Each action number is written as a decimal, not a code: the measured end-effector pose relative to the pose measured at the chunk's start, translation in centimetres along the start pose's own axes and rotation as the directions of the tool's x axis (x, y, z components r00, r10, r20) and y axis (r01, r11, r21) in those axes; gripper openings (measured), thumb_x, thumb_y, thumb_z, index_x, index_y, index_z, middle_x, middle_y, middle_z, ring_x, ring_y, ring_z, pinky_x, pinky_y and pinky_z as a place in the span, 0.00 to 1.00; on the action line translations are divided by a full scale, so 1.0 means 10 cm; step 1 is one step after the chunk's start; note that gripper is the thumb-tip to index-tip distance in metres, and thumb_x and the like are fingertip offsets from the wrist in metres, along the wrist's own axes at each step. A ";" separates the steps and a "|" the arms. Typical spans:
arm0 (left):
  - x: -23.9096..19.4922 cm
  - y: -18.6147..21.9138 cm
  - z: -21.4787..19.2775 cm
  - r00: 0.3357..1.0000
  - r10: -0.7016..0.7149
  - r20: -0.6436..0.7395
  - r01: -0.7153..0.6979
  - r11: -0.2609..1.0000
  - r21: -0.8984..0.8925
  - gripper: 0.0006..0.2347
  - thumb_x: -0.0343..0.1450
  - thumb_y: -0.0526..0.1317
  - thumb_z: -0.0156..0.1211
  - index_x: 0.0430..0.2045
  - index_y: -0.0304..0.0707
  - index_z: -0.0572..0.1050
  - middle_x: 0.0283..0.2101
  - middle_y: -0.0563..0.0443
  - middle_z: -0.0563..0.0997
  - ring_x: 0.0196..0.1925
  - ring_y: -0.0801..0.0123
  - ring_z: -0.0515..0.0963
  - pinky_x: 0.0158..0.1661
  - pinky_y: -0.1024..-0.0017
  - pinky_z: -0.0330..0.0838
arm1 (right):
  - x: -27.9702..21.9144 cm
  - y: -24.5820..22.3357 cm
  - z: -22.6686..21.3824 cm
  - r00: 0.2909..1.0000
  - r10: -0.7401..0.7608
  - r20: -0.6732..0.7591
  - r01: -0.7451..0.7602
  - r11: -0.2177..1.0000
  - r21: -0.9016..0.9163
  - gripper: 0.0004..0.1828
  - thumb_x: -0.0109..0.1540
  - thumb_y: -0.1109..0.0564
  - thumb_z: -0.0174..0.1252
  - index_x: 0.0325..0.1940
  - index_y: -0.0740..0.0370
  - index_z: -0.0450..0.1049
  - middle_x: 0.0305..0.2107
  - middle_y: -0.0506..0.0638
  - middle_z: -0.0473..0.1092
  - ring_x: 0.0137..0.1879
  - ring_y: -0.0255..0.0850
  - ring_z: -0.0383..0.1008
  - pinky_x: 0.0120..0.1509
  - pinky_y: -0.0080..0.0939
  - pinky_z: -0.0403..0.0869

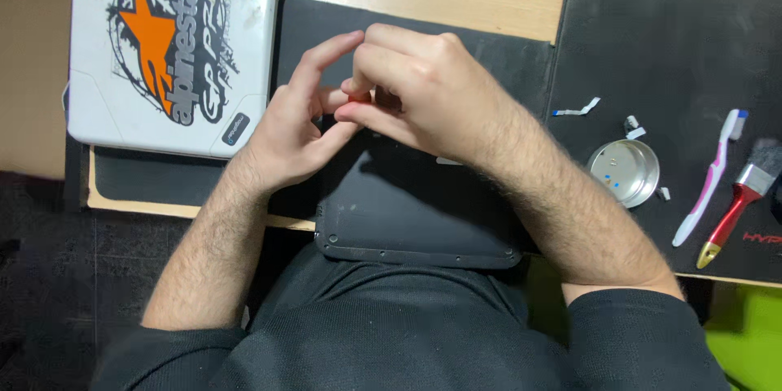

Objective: The person removes screws from the back of a laptop using a screwdriver and places them in a tin. They then remove the old battery, insert a new one, and secure it by screwing the screws back into place.

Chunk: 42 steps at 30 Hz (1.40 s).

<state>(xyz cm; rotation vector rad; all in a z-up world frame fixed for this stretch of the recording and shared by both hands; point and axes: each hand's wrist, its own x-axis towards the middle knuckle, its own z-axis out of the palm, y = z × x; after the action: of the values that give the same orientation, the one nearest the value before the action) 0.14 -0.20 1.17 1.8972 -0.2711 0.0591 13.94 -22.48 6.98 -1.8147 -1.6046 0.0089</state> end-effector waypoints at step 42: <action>-0.43 0.45 0.83 0.951 0.165 0.261 -0.308 0.462 0.832 0.50 0.68 0.86 0.64 0.80 0.55 0.80 0.88 0.48 0.77 0.91 0.44 0.73 0.87 0.30 0.54 | -3.27 -0.47 -0.19 0.321 0.398 -0.859 -0.608 0.782 0.135 0.08 0.83 0.66 0.58 0.60 0.75 0.67 0.48 0.76 0.75 0.52 0.60 0.85 0.54 0.51 0.94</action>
<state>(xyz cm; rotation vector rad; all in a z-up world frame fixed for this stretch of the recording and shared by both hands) -5.73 -8.68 1.77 2.8919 -0.7201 0.3037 3.13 -51.99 -3.39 -1.9191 -0.2589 -0.7181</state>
